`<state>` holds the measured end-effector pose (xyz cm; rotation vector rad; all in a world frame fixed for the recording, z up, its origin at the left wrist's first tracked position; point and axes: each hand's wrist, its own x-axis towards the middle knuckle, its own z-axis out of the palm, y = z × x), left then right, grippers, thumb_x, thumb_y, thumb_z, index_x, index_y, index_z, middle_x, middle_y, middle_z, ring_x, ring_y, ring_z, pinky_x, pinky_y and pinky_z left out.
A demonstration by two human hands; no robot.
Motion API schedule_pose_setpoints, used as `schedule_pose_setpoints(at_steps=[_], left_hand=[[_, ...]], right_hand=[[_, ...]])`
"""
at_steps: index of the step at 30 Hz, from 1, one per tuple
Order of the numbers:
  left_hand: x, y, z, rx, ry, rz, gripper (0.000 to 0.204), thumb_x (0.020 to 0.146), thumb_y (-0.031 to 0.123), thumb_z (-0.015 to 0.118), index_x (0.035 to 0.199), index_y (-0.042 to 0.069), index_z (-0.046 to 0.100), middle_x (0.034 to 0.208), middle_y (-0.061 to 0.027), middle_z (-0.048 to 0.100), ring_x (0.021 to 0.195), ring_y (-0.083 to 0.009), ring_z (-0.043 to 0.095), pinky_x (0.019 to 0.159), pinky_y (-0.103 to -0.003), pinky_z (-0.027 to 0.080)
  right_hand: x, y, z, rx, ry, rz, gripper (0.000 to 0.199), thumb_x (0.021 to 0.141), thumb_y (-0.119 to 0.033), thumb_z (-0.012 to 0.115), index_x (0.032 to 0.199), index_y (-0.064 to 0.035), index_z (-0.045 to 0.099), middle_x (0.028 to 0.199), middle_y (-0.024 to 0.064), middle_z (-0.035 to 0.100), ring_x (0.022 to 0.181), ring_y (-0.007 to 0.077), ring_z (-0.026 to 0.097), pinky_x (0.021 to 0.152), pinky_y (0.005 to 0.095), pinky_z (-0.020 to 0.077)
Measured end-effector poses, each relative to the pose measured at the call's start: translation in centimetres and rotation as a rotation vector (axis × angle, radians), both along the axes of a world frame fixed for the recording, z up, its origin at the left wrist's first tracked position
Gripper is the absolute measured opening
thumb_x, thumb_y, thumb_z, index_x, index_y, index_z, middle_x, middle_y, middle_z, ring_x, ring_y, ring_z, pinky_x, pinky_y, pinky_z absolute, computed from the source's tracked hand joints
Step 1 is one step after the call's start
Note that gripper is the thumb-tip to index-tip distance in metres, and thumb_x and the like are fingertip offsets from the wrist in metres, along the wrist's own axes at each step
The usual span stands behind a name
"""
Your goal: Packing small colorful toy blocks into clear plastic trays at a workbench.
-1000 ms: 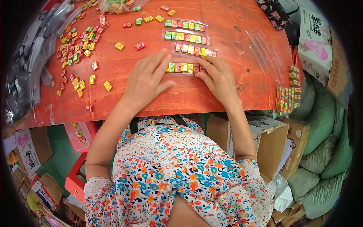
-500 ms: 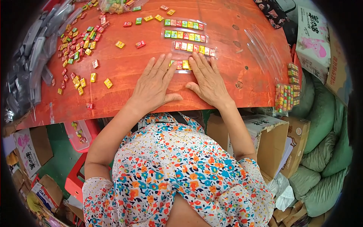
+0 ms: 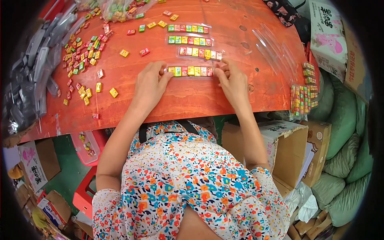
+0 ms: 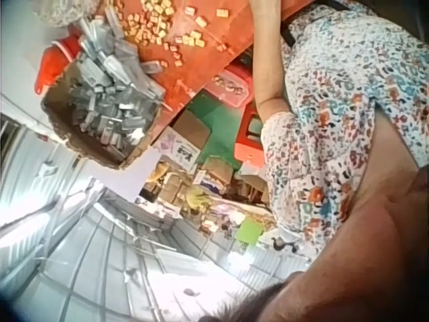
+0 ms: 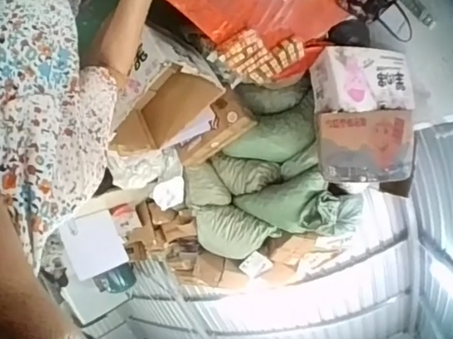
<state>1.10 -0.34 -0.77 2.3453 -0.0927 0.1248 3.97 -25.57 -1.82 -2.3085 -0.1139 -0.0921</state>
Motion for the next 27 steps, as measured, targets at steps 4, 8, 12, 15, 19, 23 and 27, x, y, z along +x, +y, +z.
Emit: schedule_pose_setpoints(at_steps=[4,8,12,15,19,23,27], left_hand=[[0.7,-0.2,-0.3,-0.408,0.272,0.055,0.027,0.088,0.009,0.071,0.109,-0.003,0.059,0.082,-0.0050,0.063,0.073,-0.0106,0.062,0.063,-0.024,0.053],[3.1,-1.1,-0.3,-0.551,0.207,0.090,0.022,0.086,0.009,0.072,0.101,-0.003,0.062,0.080,-0.0061,0.064,0.065,-0.0093,0.063,0.055,-0.025,0.052],[7.0,-1.9,0.4,-0.515,0.167,0.010,0.031,0.082,0.013,0.074,0.102,-0.004,0.059,0.083,-0.0105,0.066,0.071,-0.0172,0.066,0.062,-0.030,0.054],[7.8,-2.4,-0.5,-0.052,-0.018,-0.009,0.041,0.076,0.020,0.078,0.102,-0.003,0.057,0.089,-0.0209,0.066,0.088,-0.0374,0.065,0.078,-0.043,0.050],[7.0,-2.4,-0.7,-0.044,-0.072,-0.007,0.037,0.077,0.020,0.078,0.099,-0.003,0.058,0.086,-0.0189,0.067,0.083,-0.0329,0.066,0.074,-0.041,0.052],[5.7,-2.4,0.4,-0.356,0.187,0.069,0.030,0.080,0.018,0.076,0.092,-0.004,0.059,0.078,-0.0155,0.066,0.071,-0.0266,0.066,0.067,-0.039,0.052],[6.0,-2.1,1.3,-0.463,0.200,0.108,0.022,0.083,0.012,0.073,0.091,-0.003,0.059,0.072,-0.0124,0.065,0.063,-0.0203,0.065,0.059,-0.035,0.052]], right_hand=[[-0.5,0.9,1.7,0.289,0.284,-0.042,0.039,0.089,-0.012,0.070,0.122,0.0041,0.058,0.087,0.0083,0.067,0.067,0.0107,0.064,0.055,0.0230,0.0528],[1.0,-0.1,2.7,0.480,0.279,-0.085,0.039,0.089,-0.010,0.070,0.121,0.0078,0.056,0.082,0.0070,0.065,0.063,0.0096,0.061,0.052,0.0221,0.0508],[4.1,-0.6,2.8,0.371,0.238,-0.105,0.039,0.089,-0.011,0.070,0.121,0.0072,0.056,0.082,0.0073,0.065,0.063,0.0101,0.062,0.052,0.0223,0.0506],[4.9,-0.5,1.6,0.166,0.173,-0.085,0.043,0.088,-0.013,0.072,0.123,0.0059,0.056,0.084,0.0077,0.066,0.065,0.0110,0.064,0.052,0.0226,0.0526],[4.6,-0.5,0.6,0.300,0.210,-0.078,0.046,0.088,-0.015,0.072,0.124,0.0063,0.054,0.085,0.0082,0.066,0.066,0.0112,0.064,0.053,0.0228,0.0540],[3.9,-0.4,1.5,0.443,0.355,-0.063,0.047,0.088,-0.014,0.072,0.125,0.0071,0.052,0.083,0.0075,0.065,0.064,0.0104,0.063,0.052,0.0226,0.0531],[5.0,0.8,3.1,0.523,0.362,-0.022,0.046,0.089,-0.014,0.071,0.125,0.0071,0.052,0.079,0.0056,0.063,0.062,0.0092,0.061,0.051,0.0222,0.0517]])
